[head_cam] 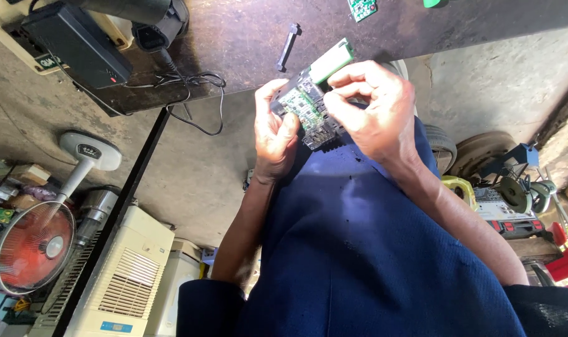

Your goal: Assembling a battery pack by inserting individual cells into a plastic holder and fitting a circuit board on top.

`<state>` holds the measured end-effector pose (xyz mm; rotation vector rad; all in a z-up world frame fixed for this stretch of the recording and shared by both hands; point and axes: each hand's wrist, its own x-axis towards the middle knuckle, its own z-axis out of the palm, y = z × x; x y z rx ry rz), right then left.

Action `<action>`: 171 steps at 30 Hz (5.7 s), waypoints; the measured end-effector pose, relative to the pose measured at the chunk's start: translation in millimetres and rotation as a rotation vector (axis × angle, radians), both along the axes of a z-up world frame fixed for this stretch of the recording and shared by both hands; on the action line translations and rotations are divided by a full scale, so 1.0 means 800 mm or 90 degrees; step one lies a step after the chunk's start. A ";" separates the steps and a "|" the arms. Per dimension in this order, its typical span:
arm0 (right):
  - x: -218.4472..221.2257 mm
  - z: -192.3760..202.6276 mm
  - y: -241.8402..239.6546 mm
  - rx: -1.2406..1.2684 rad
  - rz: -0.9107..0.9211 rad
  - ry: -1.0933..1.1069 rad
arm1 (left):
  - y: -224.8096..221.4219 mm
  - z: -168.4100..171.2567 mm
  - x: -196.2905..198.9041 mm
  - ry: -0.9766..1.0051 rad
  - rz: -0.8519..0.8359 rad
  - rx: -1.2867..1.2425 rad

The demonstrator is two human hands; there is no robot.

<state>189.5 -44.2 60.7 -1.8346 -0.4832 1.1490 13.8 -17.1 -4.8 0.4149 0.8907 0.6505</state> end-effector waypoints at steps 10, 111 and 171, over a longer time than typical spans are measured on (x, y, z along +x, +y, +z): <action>0.011 -0.004 0.006 -0.180 -0.075 0.185 | -0.007 -0.003 -0.011 0.108 -0.087 0.029; 0.004 -0.075 -0.037 0.021 -0.112 0.346 | 0.030 0.008 -0.018 0.114 -0.076 0.105; 0.021 -0.019 0.032 0.204 0.063 -0.229 | 0.102 0.030 0.049 0.031 -0.092 0.054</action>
